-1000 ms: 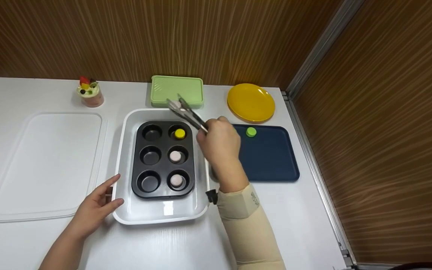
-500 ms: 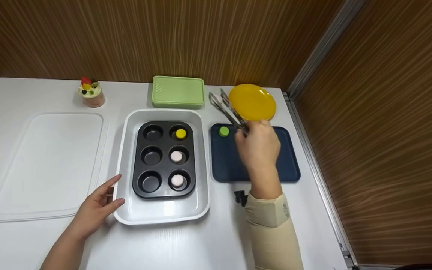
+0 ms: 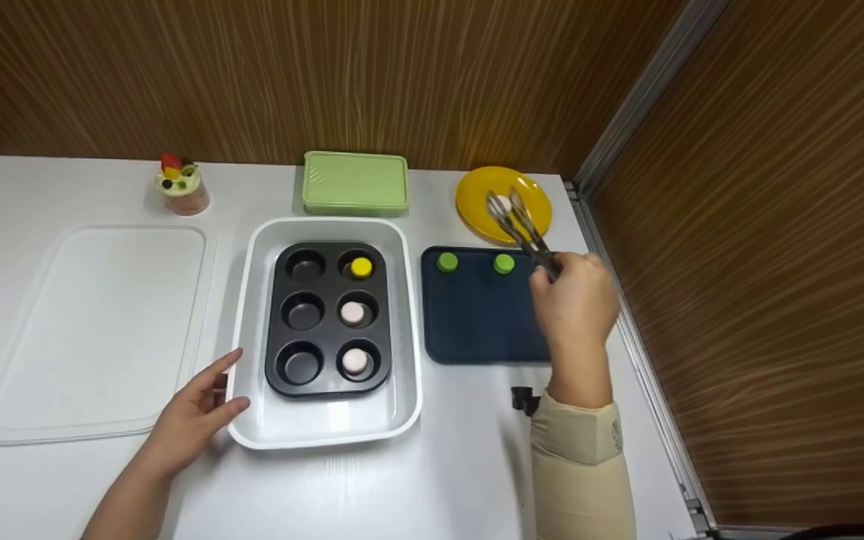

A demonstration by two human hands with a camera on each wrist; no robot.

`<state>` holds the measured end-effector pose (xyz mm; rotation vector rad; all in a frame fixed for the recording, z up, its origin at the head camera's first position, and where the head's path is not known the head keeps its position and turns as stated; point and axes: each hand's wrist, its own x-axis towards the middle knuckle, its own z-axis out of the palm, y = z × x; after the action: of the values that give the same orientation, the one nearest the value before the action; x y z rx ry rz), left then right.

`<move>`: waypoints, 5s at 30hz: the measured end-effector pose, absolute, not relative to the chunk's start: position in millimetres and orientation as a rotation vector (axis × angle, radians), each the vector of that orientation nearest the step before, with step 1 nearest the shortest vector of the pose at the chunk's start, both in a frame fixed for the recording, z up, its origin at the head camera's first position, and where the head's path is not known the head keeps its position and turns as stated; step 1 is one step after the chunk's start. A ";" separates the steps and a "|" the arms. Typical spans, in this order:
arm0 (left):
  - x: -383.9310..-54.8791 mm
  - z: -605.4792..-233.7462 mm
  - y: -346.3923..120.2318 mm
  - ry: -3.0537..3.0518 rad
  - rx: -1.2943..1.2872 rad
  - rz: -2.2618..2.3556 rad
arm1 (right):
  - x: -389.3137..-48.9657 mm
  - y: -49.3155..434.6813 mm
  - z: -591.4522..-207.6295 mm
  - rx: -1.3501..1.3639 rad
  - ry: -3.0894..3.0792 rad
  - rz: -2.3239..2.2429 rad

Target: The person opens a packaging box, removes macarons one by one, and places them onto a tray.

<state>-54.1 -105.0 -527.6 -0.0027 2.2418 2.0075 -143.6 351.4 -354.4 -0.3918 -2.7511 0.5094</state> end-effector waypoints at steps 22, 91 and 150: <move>-52.2 -527.6 -102.5 2.243 -0.002 1.995 | -154.3 426.8 -395.1 -0.667 -2.869 0.558; -53.2 -524.6 -103.8 2.266 -0.003 1.969 | -74.2 331.5 -397.9 -0.222 -2.551 0.746; -52.0 -522.5 -103.7 2.283 -0.004 1.949 | -39.4 250.1 -433.4 0.235 -2.868 0.453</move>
<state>-52.0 -103.7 -522.5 -0.0036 2.2832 1.9486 -39.4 250.1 -433.4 0.2346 -2.8677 0.4527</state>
